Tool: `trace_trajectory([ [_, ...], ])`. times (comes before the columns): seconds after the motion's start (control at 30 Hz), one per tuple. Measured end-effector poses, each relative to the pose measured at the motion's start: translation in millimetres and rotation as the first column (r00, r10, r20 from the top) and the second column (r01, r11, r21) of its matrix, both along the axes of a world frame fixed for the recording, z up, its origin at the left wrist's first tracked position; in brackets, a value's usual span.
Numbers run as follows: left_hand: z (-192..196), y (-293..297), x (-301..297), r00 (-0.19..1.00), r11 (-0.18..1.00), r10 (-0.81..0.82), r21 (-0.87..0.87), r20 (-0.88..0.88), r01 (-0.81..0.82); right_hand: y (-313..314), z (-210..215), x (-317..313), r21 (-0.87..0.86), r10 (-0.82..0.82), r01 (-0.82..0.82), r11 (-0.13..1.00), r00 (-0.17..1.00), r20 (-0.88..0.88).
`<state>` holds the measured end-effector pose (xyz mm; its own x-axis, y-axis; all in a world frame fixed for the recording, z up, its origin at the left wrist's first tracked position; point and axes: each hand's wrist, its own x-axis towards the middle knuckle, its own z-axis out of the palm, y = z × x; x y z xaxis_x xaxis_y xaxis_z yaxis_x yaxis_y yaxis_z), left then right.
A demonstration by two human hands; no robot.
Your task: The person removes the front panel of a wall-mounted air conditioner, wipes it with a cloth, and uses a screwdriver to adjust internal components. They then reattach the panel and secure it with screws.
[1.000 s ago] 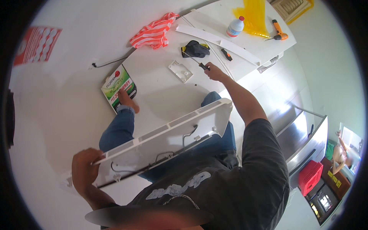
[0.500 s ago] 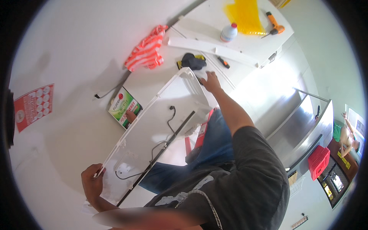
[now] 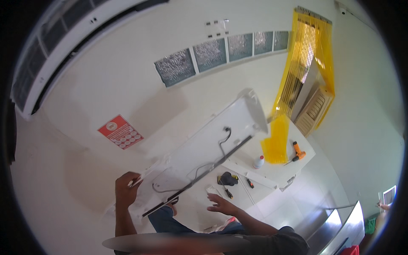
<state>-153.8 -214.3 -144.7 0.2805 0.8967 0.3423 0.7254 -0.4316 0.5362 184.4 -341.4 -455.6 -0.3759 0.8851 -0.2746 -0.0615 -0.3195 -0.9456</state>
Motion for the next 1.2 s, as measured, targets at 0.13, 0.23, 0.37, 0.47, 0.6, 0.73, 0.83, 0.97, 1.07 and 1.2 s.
trace_trajectory([
  [0.13, 18.1, -4.5, 32.9, 0.981, 0.996, -0.062, 0.073, 0.182, 0.049, 21.2, 80.1, -15.1, 0.195, -0.043, 0.065, 0.979, 0.992, -0.115],
  [0.23, 20.6, 6.5, 59.2, 0.940, 0.990, -0.109, 0.125, 0.323, 0.072, 40.6, 120.5, -1.2, 0.288, -0.053, 0.085, 0.954, 0.992, -0.117],
  [0.37, 7.9, 8.5, 98.9, 0.760, 0.989, -0.146, 0.077, 0.634, 0.126, 41.6, 156.8, 22.1, 0.306, -0.092, 0.115, 0.945, 0.992, -0.089],
  [0.47, -10.6, -2.7, 128.8, 0.586, 0.988, -0.125, 0.045, 0.800, 0.149, 28.2, 173.0, 33.1, 0.363, -0.151, 0.223, 0.905, 0.965, -0.217],
  [0.6, -29.9, -14.7, 164.0, 0.465, 0.994, -0.100, 0.067, 0.880, 0.086, 14.6, 185.3, 48.7, 0.483, -0.458, 0.331, 0.811, 0.872, 0.172],
  [0.73, -15.3, -13.3, 167.6, 0.440, 0.974, -0.143, 0.048, 0.887, 0.220, 20.5, 224.3, 78.2, 0.695, -0.654, 0.383, 0.608, 0.739, 0.164],
  [0.83, 25.8, -3.1, 126.1, 0.508, 0.929, -0.285, 0.105, 0.813, 0.354, 34.9, 290.7, 110.5, 0.875, -0.771, 0.259, 0.409, 0.611, 0.179],
  [0.97, 106.3, -14.6, 28.3, 0.479, 0.877, -0.392, 0.476, 0.786, -0.063, 47.0, 408.4, 144.8, 0.953, -0.926, 0.115, 0.282, 0.291, 0.239],
  [1.07, 180.1, -47.1, -25.7, 0.680, 0.666, -0.214, 0.614, 0.702, -0.424, 51.4, 497.1, 149.6, 0.994, -0.956, -0.002, 0.109, 0.275, 0.105],
  [1.2, 295.5, -93.5, -72.0, 0.760, 0.264, -0.283, 0.809, 0.585, -0.525, 65.6, 607.5, 128.8, 0.961, -0.945, -0.251, -0.116, 0.325, -0.030],
])
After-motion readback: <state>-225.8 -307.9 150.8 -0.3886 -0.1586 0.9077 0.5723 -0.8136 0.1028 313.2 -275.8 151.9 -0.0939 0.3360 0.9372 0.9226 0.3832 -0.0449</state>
